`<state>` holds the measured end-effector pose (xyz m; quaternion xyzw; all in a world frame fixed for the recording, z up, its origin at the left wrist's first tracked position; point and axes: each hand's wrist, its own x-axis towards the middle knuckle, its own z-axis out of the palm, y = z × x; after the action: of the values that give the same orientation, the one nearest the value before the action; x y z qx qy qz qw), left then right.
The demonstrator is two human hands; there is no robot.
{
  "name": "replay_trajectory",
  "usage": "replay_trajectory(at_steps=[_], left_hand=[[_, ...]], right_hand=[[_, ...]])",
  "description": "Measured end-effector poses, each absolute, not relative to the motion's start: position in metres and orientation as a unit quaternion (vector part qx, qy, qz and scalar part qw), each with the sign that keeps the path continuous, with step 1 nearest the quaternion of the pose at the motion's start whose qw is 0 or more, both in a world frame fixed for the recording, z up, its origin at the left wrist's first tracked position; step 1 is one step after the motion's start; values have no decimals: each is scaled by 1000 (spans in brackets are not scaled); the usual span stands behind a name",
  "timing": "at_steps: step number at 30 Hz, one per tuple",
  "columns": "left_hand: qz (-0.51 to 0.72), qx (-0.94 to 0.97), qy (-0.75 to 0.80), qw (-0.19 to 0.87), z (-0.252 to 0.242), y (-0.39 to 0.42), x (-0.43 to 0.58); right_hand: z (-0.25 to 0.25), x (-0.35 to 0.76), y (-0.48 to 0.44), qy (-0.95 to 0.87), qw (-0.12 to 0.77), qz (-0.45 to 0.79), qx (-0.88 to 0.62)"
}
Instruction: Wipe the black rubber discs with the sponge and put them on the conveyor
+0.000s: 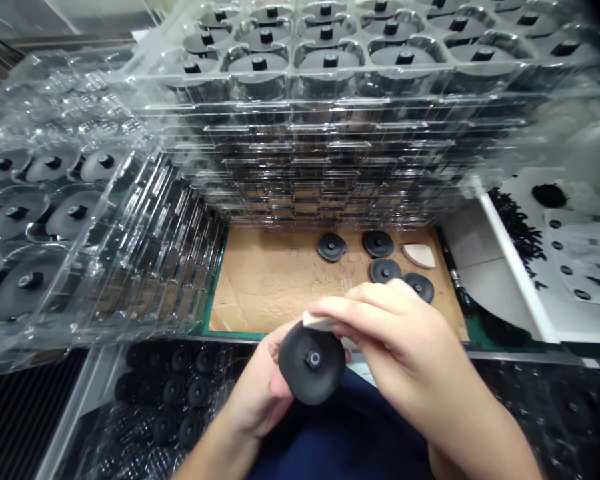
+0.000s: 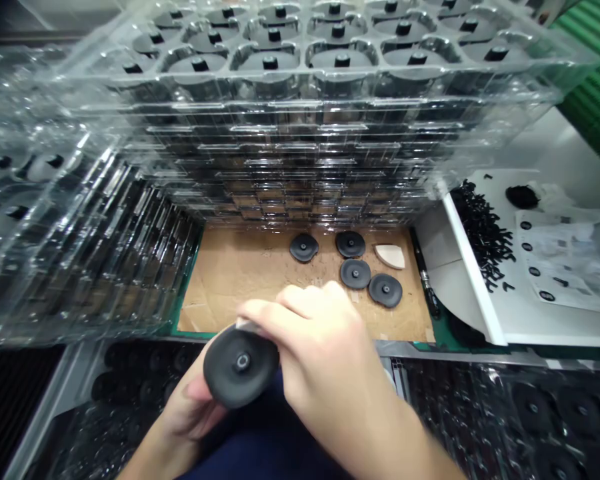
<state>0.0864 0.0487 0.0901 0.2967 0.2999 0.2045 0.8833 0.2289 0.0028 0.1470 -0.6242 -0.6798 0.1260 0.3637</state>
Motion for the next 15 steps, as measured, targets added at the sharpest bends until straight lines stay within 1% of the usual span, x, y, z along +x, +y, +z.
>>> replay_trajectory(at_steps=[2, 3, 5, 6, 8, 11, 13, 15], left_hand=[[208, 304, 287, 884, 90, 50, 88], [217, 304, 286, 882, 90, 50, 88], [246, 298, 296, 874, 87, 50, 87], [259, 296, 302, 869, 85, 49, 85], [289, 279, 306, 863, 80, 49, 82], [330, 227, 293, 868, 74, 50, 75], [344, 202, 284, 872, 71, 51, 73], [344, 191, 285, 874, 71, 53, 73]], right_hand=[[150, 226, 5, -703, 355, 90, -610], [150, 226, 7, -727, 369, 84, -573], [144, 228, 12, -745, 412, 113, -513], [138, 231, 15, -725, 431, 137, -519], [117, 241, 16, -646, 441, 181, -596], [69, 249, 7, -568, 402, 239, -678], [36, 245, -4, -567, 377, 264, -684], [16, 238, -13, -568, 364, 275, -685]])
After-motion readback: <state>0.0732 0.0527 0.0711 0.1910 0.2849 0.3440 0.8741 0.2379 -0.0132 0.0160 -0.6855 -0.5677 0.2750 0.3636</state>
